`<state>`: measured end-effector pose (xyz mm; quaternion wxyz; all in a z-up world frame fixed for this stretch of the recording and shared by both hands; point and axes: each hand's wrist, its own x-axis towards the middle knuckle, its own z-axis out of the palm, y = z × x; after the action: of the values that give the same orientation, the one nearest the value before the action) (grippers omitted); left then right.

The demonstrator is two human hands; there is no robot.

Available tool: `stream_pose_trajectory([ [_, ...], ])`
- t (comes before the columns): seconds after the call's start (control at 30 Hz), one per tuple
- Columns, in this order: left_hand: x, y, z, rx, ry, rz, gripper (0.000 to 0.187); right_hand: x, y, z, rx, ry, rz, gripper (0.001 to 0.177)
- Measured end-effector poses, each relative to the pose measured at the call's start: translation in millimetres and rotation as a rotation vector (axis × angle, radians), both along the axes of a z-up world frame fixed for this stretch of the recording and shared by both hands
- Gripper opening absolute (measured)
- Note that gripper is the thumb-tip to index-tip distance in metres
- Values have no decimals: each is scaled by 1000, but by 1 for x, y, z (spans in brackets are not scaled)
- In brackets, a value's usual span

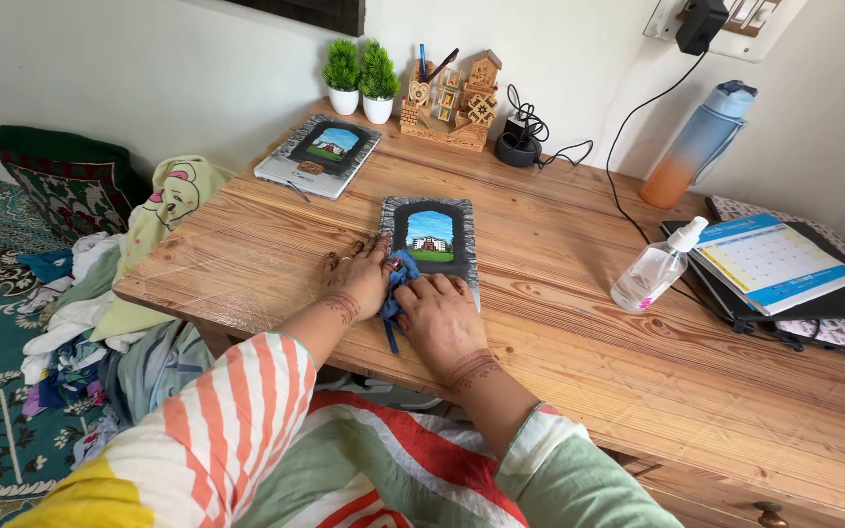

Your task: The person wipes a wooden desk surface with a blue cloth, moves a small wooden house-shaped organizer and pens, then wipes two books on the desk. The person uses a spray bottle to apply liquid to the cloth before wiping.

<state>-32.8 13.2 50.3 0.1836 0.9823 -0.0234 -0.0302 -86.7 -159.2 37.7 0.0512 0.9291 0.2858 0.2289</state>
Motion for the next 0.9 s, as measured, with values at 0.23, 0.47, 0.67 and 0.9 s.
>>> stream_pose_trajectory([
  [0.23, -5, -6, 8, -11, 41, 31, 65, -15, -42, 12, 12, -227, 141, 13],
  [0.47, -7, -1, 1, -142, 20, 66, 67, 9, -114, -5, 83, 47, -183, 23],
  [0.67, -9, 1, -3, -141, 58, 86, 68, -4, -90, 60, 607, 240, -472, 31],
  [0.9, -12, -1, 3, -92, 46, 59, 67, 11, 13, 37, 200, 457, -223, 60],
])
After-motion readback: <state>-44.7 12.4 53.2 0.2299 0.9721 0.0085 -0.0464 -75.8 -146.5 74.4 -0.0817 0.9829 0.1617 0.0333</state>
